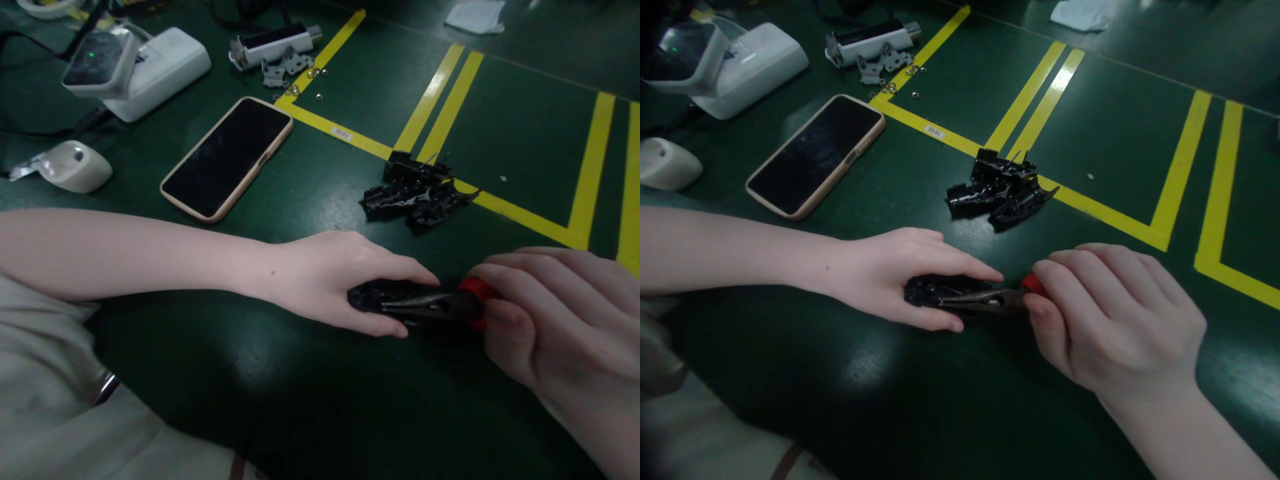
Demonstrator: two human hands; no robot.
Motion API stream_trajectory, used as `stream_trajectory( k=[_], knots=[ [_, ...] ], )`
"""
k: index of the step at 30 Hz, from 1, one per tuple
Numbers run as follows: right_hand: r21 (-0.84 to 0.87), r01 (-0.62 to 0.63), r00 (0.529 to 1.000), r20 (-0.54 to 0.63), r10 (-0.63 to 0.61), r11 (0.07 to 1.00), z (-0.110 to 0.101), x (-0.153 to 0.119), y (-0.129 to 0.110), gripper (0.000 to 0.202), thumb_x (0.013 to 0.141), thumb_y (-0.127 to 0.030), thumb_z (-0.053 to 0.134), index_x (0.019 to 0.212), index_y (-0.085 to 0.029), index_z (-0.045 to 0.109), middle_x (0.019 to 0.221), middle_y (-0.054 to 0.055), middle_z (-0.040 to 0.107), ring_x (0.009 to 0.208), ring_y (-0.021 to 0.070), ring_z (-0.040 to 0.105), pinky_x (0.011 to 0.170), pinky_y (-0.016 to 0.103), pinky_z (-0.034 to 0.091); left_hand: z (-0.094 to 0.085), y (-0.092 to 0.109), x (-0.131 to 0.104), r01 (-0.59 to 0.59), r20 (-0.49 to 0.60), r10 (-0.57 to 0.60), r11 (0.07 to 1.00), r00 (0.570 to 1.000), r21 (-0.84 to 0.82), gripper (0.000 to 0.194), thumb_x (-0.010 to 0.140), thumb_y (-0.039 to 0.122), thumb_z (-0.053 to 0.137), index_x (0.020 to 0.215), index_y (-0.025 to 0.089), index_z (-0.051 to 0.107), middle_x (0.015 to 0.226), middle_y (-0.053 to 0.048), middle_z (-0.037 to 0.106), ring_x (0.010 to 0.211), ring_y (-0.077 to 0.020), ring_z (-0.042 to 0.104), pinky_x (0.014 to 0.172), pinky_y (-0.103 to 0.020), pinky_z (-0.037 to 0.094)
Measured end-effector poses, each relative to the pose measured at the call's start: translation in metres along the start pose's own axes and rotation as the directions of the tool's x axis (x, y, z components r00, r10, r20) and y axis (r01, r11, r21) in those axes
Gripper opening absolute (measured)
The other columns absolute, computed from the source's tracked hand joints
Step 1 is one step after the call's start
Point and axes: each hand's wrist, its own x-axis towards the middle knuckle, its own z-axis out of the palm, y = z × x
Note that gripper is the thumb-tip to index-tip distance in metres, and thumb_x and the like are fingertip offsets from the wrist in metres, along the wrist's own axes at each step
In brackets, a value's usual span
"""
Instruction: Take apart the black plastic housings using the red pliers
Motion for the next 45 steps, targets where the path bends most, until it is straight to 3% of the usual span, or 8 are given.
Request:
stream_trajectory(
  k=[8, 15, 20, 24, 28, 36, 42, 45],
  knots=[
    [0.032, -0.009, 1.0, 0.021, 0.008, 0.999, 0.001, -0.001, 0.002, 0.021, 0.095, -0.018, 0.044, 0.082, -0.014, 0.06, 0.079, 0.01, 0.062, 0.077, 0.0219, 0.056, 0.061, 0.033, 0.043, 0.001, 0.002, 0.0, -0.008, -0.024, 0.009, 0.999, 1.0, 0.041, 0.052, 0.093, 0.036, 0.061, 0.137, 0.011, 0.048, 0.126, -0.01, 0.065, 0.107, -0.0181, 0.064, 0.087, -0.027, 0.048],
    [-0.021, 0.022, 0.995, 0.094, -0.02, 1.0, -0.001, -0.001, 0.004, 0.02, 0.094, -0.02, 0.048, 0.082, -0.012, 0.062, 0.079, 0.011, 0.063, 0.077, 0.0232, 0.055, 0.063, 0.034, 0.042, 0.001, -0.001, -0.001, -0.014, -0.08, 0.043, 0.942, 0.996, 0.334, 0.055, 0.088, 0.043, 0.063, 0.134, 0.013, 0.054, 0.129, -0.015, 0.059, 0.115, -0.0287, 0.057, 0.091, -0.038, 0.044],
    [-0.038, 0.038, 0.993, 0.11, -0.033, 0.999, -0.001, -0.001, 0.005, 0.02, 0.094, -0.019, 0.049, 0.079, -0.013, 0.06, 0.078, 0.01, 0.061, 0.076, 0.0221, 0.053, 0.062, 0.033, 0.041, -0.002, -0.002, -0.002, -0.09, 0.0, 0.093, 0.966, 0.996, 0.241, 0.081, 0.089, 0.043, 0.061, 0.154, 0.009, 0.026, 0.153, -0.016, 0.042, 0.135, -0.0287, 0.044, 0.106, -0.039, 0.038],
    [-0.03, 0.045, 0.992, 0.116, -0.041, 0.999, -0.002, 0.0, 0.006, 0.021, 0.094, -0.018, 0.048, 0.077, -0.013, 0.06, 0.077, 0.01, 0.06, 0.076, 0.0216, 0.053, 0.063, 0.032, 0.041, -0.006, -0.002, -0.001, -0.111, 0.136, 0.086, 0.977, 0.987, 0.181, 0.08, 0.094, 0.042, 0.054, 0.158, 0.014, 0.015, 0.155, -0.01, 0.041, 0.137, -0.026, 0.043, 0.111, -0.039, 0.032],
    [-0.013, 0.058, 0.993, 0.105, -0.056, 0.998, -0.003, 0.002, 0.005, 0.02, 0.094, -0.018, 0.048, 0.078, -0.014, 0.06, 0.078, 0.01, 0.061, 0.077, 0.022, 0.053, 0.063, 0.032, 0.042, -0.008, -0.004, -0.001, -0.143, 0.14, 0.122, 0.979, 0.983, 0.147, 0.077, 0.096, 0.04, 0.051, 0.157, 0.01, 0.014, 0.152, -0.011, 0.046, 0.135, -0.0231, 0.044, 0.111, -0.037, 0.032],
    [-0.023, 0.046, 0.992, 0.122, -0.043, 0.999, -0.003, -0.001, 0.008, 0.017, 0.094, -0.019, 0.05, 0.081, -0.014, 0.06, 0.08, 0.01, 0.062, 0.078, 0.0227, 0.054, 0.062, 0.033, 0.041, -0.005, -0.005, -0.001, -0.098, 0.092, 0.081, 0.977, 0.992, 0.192, 0.08, 0.091, 0.045, 0.058, 0.155, 0.011, 0.023, 0.145, -0.014, 0.052, 0.131, -0.0274, 0.048, 0.108, -0.04, 0.035],
    [-0.001, 0.065, 0.991, 0.115, -0.064, 0.998, -0.003, 0.001, 0.009, 0.017, 0.094, -0.017, 0.049, 0.081, -0.014, 0.059, 0.079, 0.009, 0.061, 0.077, 0.0216, 0.053, 0.062, 0.033, 0.042, -0.008, -0.004, 0.001, -0.131, 0.128, 0.111, 0.98, 0.986, 0.153, 0.083, 0.091, 0.043, 0.059, 0.157, 0.01, 0.02, 0.159, -0.011, 0.035, 0.143, -0.0261, 0.037, 0.117, -0.038, 0.028],
    [0.023, 0.074, 0.991, 0.112, -0.076, 0.997, -0.001, 0.005, 0.005, 0.018, 0.094, -0.016, 0.048, 0.078, -0.015, 0.057, 0.077, 0.009, 0.06, 0.076, 0.0211, 0.053, 0.063, 0.033, 0.043, -0.012, -0.005, 0.002, -0.147, 0.153, 0.133, 0.985, 0.979, 0.088, 0.084, 0.092, 0.044, 0.058, 0.157, 0.011, 0.018, 0.155, -0.009, 0.042, 0.142, -0.024, 0.039, 0.12, -0.036, 0.025]
  ],
)
